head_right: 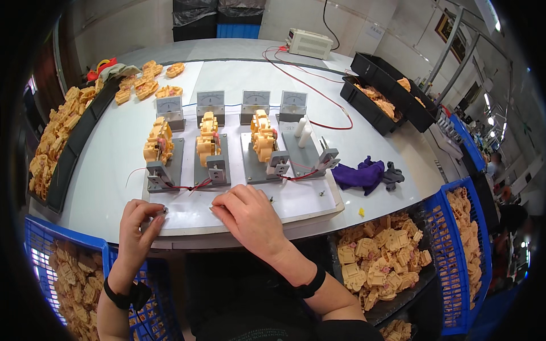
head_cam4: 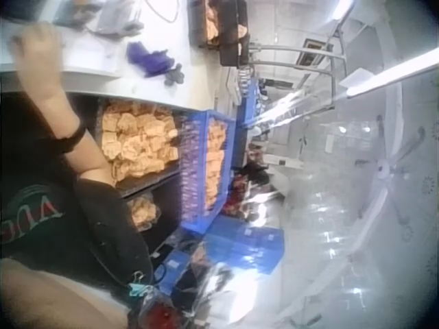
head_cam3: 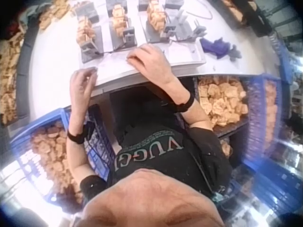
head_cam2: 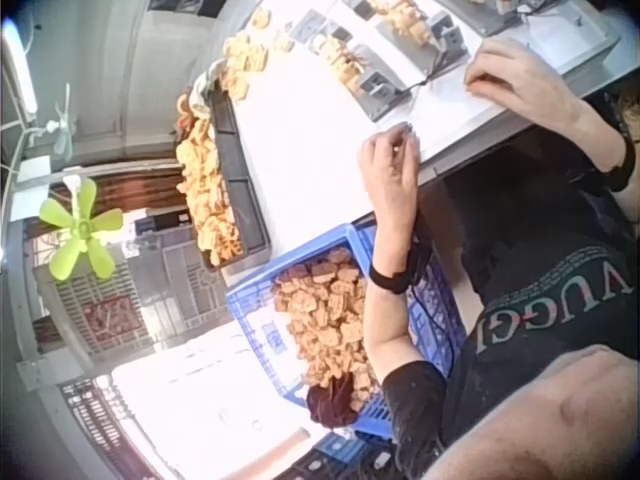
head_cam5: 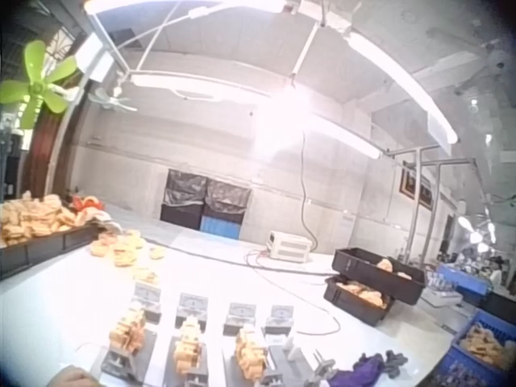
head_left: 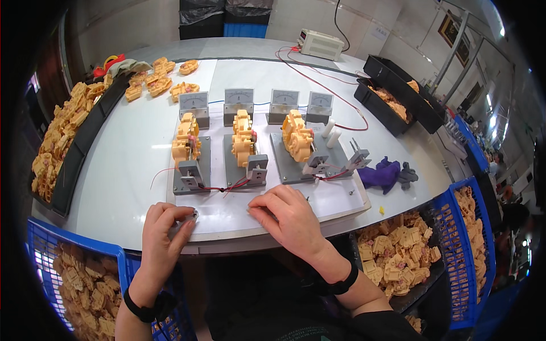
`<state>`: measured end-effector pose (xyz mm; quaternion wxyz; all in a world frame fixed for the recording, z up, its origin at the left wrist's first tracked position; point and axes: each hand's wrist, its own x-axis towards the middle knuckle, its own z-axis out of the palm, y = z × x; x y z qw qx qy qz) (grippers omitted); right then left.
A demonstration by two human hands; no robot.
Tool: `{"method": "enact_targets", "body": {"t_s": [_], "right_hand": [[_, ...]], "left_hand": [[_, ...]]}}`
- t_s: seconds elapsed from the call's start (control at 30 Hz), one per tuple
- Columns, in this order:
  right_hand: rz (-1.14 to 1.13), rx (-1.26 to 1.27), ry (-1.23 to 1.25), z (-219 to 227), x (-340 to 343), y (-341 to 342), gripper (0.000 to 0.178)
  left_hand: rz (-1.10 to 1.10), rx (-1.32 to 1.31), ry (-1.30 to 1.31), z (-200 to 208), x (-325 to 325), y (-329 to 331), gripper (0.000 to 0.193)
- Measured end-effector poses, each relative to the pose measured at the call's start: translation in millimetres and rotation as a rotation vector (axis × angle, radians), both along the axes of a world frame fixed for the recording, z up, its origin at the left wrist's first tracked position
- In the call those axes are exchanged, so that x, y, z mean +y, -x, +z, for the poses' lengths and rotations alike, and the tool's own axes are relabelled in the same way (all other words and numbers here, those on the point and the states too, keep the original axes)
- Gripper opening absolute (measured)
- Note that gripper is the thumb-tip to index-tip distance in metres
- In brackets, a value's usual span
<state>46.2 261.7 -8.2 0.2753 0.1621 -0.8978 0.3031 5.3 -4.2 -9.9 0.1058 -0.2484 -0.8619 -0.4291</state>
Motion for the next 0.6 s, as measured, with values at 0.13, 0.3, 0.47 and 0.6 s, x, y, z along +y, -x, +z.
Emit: {"method": "enact_targets", "body": {"t_s": [0.13, 0.3, 0.47, 0.6], "right_hand": [[-0.004, 0.005, -0.004, -0.7, 1.0, 0.5, 0.009], [-0.046, -0.045, -0.026, 0.3, -1.8, 1.4, 0.008], [-0.039, -0.05, 0.007, -0.1, -3.2, 0.9, 0.009], [-0.043, -0.06, 0.017, 0.0, -2.0, 0.1, 0.009]], "left_hand": [[0.0, 0.003, 0.001, 1.0, 1.8, 0.6, 0.018], [0.018, -0.032, 0.007, 4.4, 3.1, -2.1, 0.018], [0.001, 0.014, 0.017, 1.1, -0.3, -1.0, 0.018], [-0.025, 0.018, 0.002, -2.8, -1.0, 0.7, 0.018]]}}
